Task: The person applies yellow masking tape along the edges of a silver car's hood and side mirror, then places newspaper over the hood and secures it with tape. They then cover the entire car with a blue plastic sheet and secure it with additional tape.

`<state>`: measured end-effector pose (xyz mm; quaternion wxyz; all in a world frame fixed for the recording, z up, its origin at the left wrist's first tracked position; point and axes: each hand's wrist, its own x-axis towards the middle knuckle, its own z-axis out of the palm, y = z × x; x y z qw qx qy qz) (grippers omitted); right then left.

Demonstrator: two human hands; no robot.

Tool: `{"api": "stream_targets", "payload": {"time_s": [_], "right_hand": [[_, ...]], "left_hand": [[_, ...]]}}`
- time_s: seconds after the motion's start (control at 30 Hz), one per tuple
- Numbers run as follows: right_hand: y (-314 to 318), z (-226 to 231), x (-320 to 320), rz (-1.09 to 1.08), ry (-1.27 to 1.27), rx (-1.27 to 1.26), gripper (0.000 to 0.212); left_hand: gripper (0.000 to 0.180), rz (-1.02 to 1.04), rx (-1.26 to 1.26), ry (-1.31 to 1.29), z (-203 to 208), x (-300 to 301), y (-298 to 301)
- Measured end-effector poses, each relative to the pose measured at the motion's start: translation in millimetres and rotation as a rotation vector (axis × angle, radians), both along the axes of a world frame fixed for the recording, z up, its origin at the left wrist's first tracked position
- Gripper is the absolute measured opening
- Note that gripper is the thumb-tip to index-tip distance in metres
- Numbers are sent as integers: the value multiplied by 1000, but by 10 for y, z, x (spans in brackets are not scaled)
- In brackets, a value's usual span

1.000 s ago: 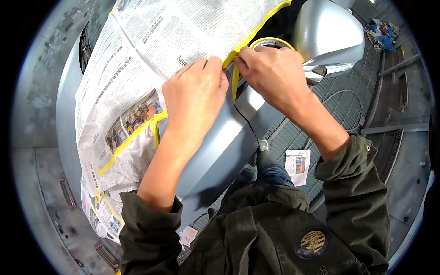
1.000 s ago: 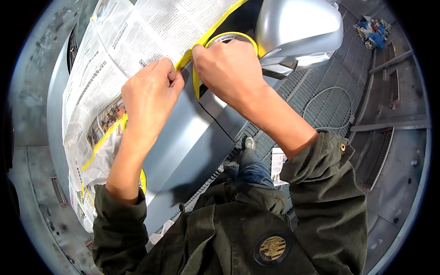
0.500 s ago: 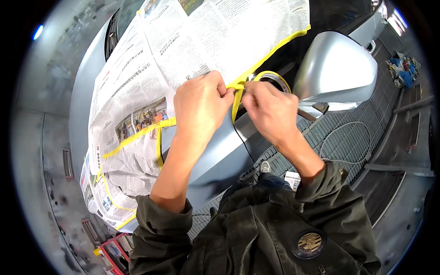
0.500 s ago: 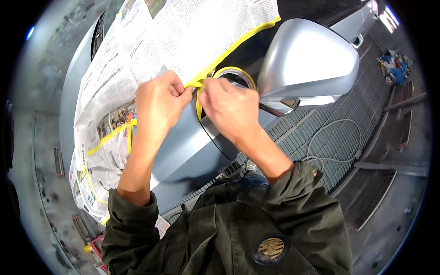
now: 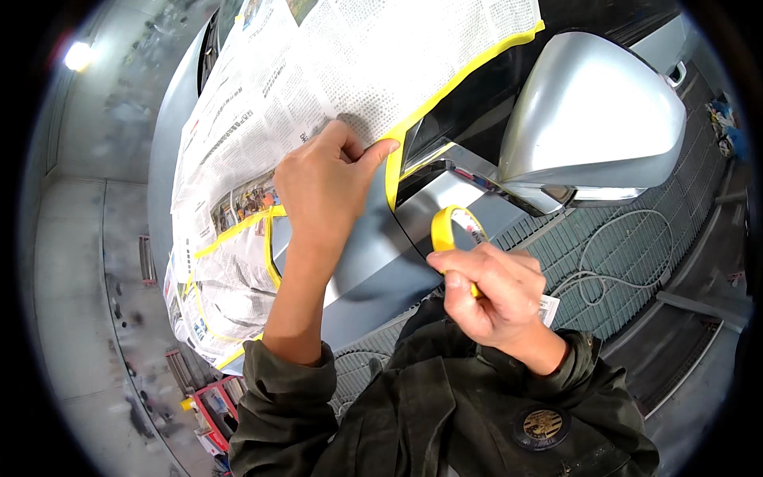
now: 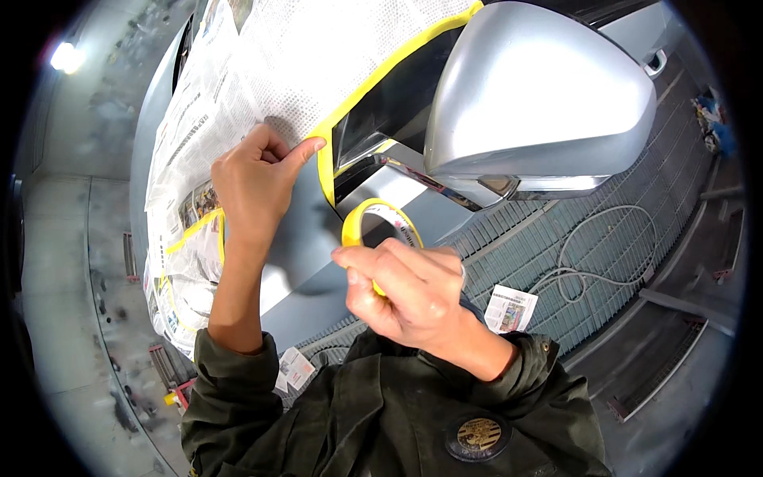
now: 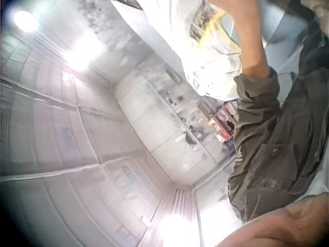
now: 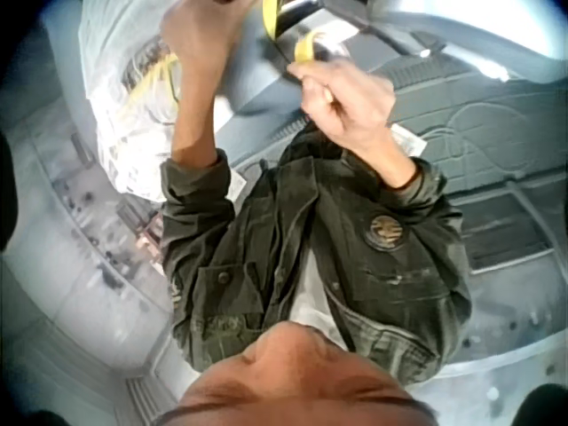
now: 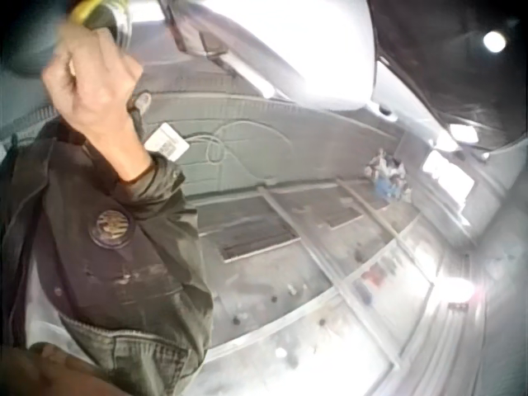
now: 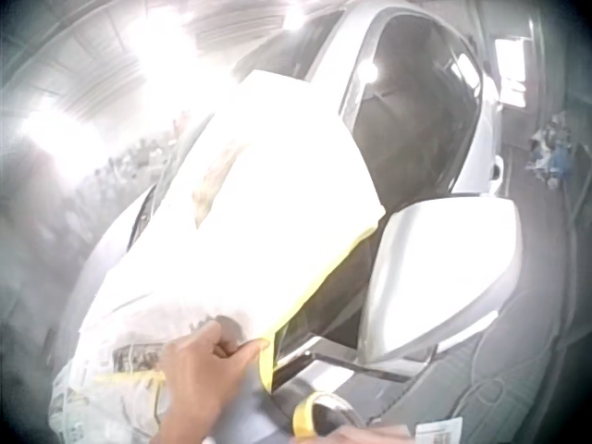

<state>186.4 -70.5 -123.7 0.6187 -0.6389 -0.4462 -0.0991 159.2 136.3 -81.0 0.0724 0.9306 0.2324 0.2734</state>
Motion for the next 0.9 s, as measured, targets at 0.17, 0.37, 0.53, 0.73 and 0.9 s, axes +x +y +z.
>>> {"api": "stream_targets", "payload": {"time_s": [0.17,0.37,0.53,0.73,0.9], "right_hand": [[-51,-86,-82,110,108,-24,23],[-207,-207,-120,145,246,-65,24],[-280,-210,-125,118,277,-65,22],[-294,-195,-234,101,337,-90,20],[-299,-156,-385,118,332,-182,21]], "left_hand": [[46,58,-2,63,7,-146,38],[47,151,-180,47,-37,-489,198],[46,223,-248,73,-44,-739,342],[45,211,-295,52,-49,-836,489],[45,164,-331,26,-108,-836,535]]}}
